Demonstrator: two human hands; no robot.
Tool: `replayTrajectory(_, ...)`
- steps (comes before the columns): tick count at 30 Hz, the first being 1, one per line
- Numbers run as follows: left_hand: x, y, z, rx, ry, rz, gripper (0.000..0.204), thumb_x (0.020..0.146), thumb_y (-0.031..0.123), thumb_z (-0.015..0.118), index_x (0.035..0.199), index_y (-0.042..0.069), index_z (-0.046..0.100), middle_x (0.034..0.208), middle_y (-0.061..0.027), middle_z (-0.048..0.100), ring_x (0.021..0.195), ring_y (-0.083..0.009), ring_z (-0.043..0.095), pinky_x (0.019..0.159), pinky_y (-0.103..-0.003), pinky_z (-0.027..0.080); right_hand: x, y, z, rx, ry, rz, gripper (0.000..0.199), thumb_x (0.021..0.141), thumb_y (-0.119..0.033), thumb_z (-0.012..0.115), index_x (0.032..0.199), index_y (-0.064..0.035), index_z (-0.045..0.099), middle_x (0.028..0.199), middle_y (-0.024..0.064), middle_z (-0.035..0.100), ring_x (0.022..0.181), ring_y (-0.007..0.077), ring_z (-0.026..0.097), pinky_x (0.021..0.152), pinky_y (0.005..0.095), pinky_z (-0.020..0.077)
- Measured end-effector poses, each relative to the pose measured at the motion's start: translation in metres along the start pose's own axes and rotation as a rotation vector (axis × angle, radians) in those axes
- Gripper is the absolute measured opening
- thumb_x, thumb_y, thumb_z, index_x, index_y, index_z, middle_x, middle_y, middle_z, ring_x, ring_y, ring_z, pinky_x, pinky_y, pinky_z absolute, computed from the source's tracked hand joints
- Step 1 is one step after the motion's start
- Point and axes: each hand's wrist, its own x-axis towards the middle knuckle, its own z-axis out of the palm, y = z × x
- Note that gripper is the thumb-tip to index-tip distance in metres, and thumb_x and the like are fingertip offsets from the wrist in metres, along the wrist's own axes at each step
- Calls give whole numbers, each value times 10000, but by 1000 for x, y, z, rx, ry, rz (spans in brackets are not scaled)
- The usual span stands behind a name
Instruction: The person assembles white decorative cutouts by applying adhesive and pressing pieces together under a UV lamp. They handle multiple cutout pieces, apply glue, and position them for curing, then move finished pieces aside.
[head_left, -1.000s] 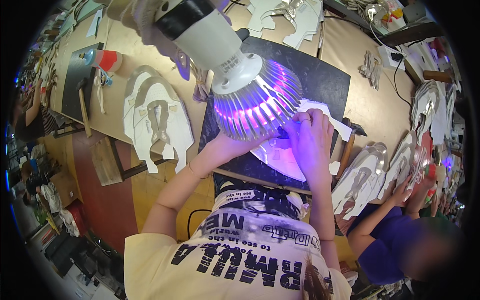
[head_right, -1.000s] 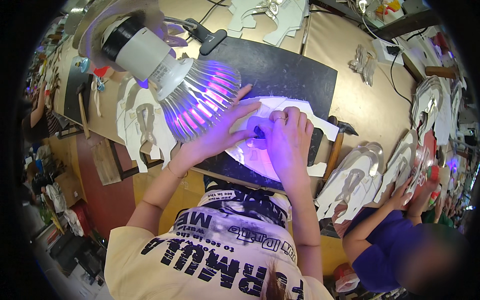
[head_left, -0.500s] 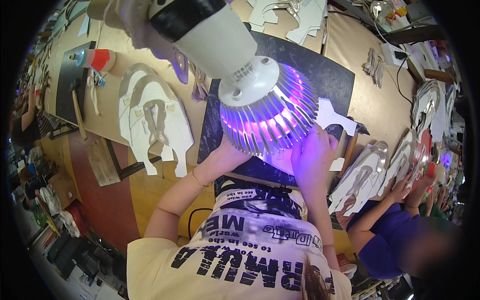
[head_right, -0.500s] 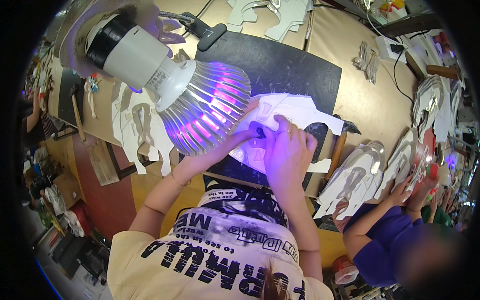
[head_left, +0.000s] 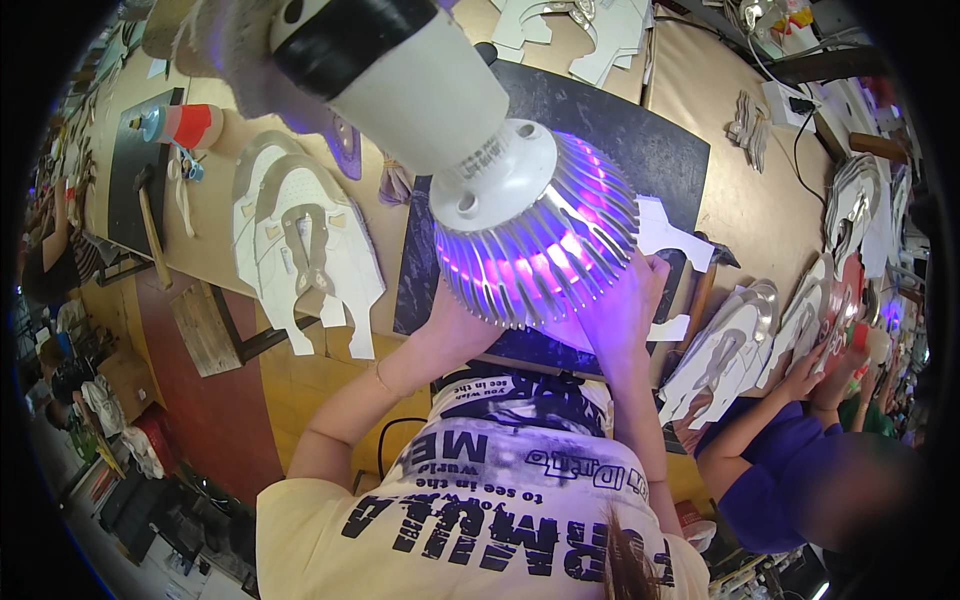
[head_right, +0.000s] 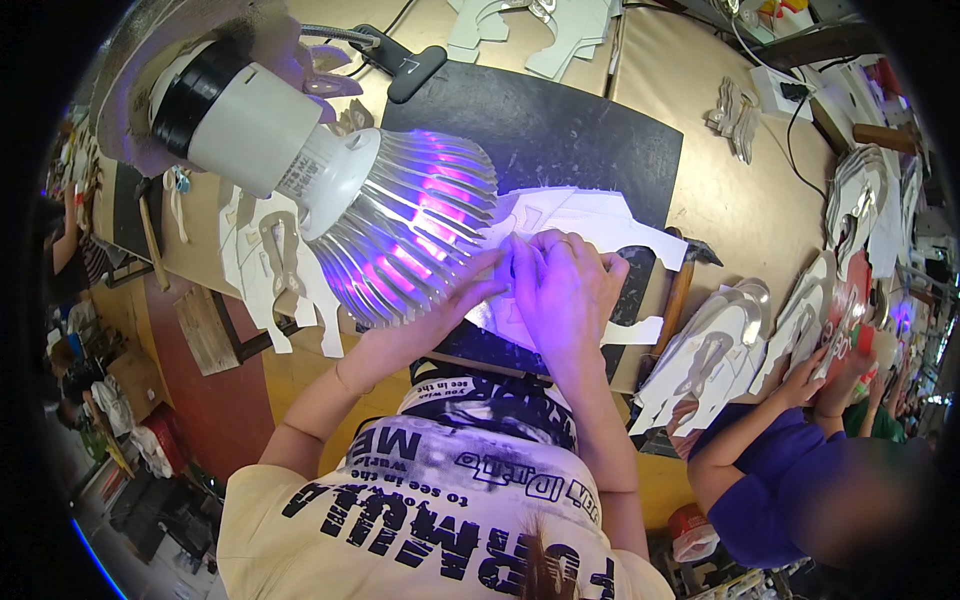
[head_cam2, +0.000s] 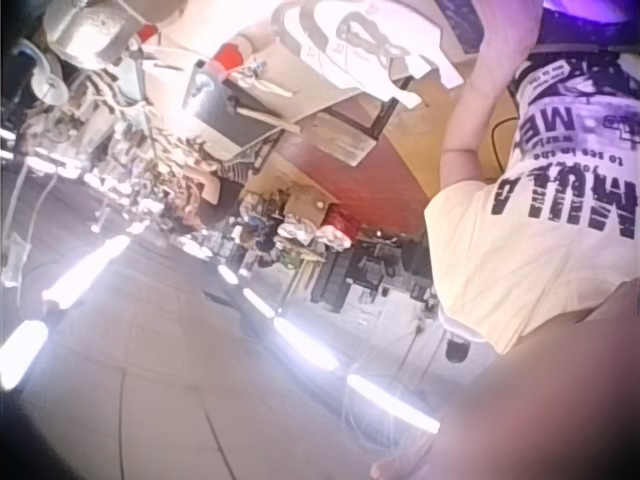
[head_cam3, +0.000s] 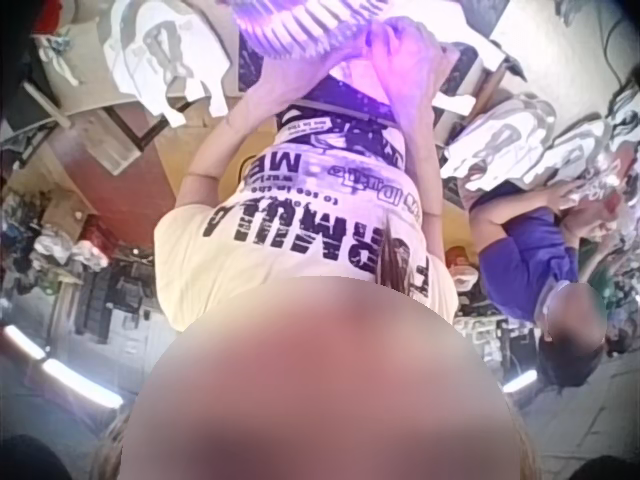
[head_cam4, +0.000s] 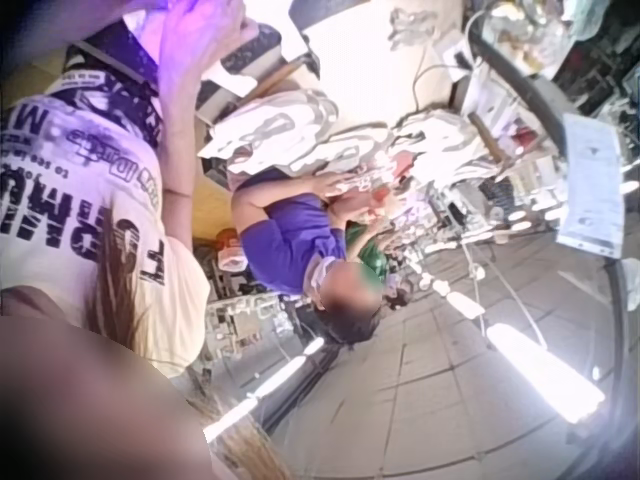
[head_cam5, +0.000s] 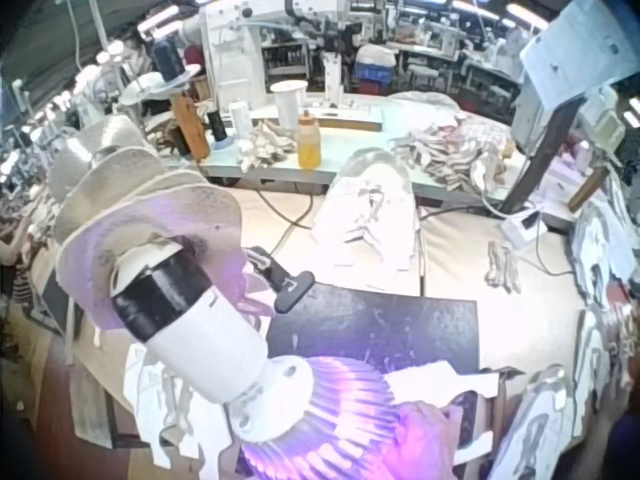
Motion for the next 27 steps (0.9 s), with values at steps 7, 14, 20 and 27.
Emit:
replayTrajectory(7,-5,2,19,-38,-12,-118,477,945,163,630,1397,64,517,1398,-110,547,1268,-227,543,1049,-366,434,2,0,1,-25,-29,-2,247,905,-322,659,824,-90,687,753,35,650,734,206,620,811,417,340)
replayTrajectory(14,-7,-3,23,-156,-96,-113,508,923,170,656,1395,54,511,1425,-211,494,1325,-349,472,1073,-435,394,-5,2,3,-123,1,-57,203,892,-308,671,862,-107,672,797,32,635,779,200,612,829,419,341)
replayTrajectory(20,0,17,-1,-275,-72,-193,508,870,210,711,1333,82,544,1547,-229,280,1398,-465,302,1122,-521,304,-20,9,-5,-49,93,21,183,817,-223,733,917,-83,669,811,7,604,755,173,555,869,399,334)
replayTrajectory(27,-3,15,-16,834,-103,185,598,808,339,738,1365,228,551,1528,-169,341,1368,-390,357,1069,-497,358,-16,16,0,4,145,48,91,827,-154,745,886,-108,692,746,-25,601,678,142,546,865,377,331)
